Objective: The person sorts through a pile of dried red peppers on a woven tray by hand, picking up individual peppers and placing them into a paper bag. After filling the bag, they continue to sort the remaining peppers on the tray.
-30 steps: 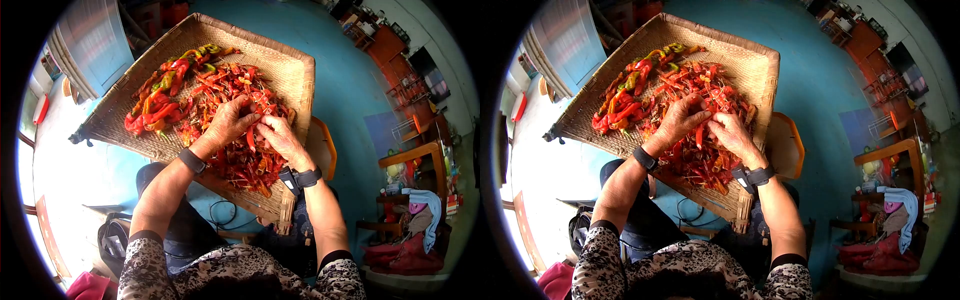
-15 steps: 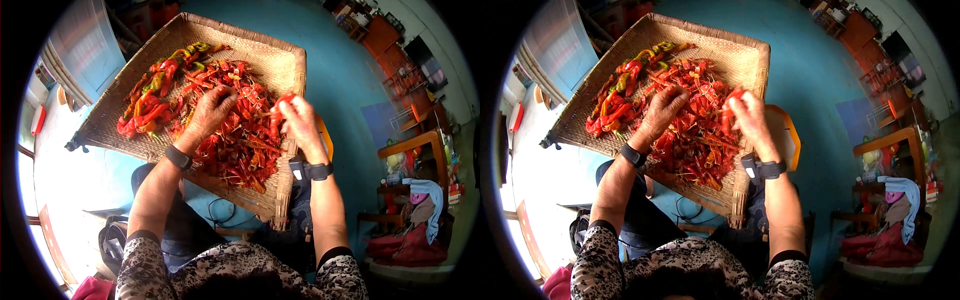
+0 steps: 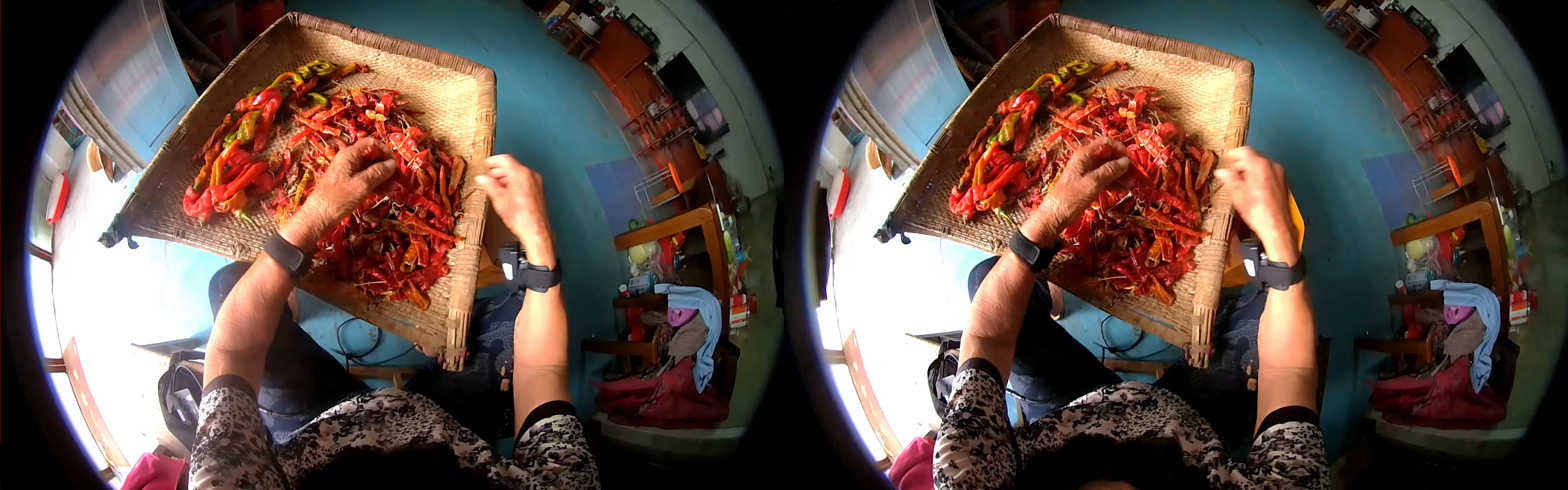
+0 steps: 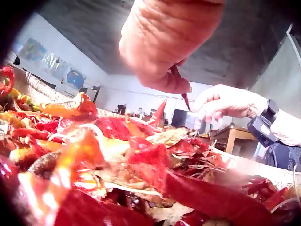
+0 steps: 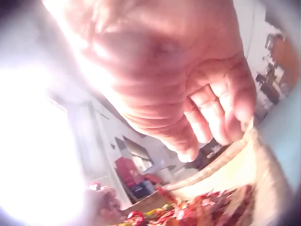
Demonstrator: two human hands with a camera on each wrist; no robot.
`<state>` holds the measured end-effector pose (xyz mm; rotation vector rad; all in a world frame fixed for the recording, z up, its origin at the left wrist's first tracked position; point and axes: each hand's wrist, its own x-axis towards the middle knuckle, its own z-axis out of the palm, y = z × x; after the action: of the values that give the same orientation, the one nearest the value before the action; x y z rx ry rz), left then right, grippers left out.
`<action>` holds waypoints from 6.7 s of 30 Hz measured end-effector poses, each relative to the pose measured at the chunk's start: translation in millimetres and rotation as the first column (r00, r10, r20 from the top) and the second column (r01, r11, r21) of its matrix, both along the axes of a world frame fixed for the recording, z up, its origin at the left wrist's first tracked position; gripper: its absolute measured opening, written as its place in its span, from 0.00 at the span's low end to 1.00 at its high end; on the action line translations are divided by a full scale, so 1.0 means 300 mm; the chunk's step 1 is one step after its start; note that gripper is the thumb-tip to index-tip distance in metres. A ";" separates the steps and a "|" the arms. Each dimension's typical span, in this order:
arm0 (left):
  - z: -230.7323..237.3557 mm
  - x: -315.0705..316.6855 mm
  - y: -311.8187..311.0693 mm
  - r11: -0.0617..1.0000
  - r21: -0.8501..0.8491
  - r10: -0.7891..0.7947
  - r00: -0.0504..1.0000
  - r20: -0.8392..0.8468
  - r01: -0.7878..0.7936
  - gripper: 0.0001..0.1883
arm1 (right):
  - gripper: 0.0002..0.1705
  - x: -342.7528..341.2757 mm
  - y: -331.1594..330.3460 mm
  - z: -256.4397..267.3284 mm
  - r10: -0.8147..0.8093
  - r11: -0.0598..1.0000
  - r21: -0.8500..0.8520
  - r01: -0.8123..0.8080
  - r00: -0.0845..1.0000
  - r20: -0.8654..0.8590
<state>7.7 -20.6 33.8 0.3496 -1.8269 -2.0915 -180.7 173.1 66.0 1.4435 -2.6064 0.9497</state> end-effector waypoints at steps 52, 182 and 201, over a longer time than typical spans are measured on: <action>-0.189 -0.070 0.087 -0.154 -0.987 0.059 0.997 -0.053 -0.043 0.07 | 0.15 -0.069 0.015 -0.037 0.056 0.996 -0.057 -0.063 0.991 -0.118; -0.132 -0.020 0.055 -0.054 -0.996 0.071 0.995 0.067 0.071 0.04 | 0.19 -0.071 -0.018 -0.145 0.120 0.966 -0.208 -0.154 0.979 -0.167; -0.038 0.102 0.001 0.084 -0.986 0.222 0.968 -0.119 -0.141 0.05 | 0.06 0.110 -0.171 -0.141 0.464 0.886 -0.006 -0.464 0.886 0.006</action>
<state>38.2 -20.3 22.5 0.2121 -2.5574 -0.2381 -147.8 121.9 23.8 2.1224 -2.2941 0.9857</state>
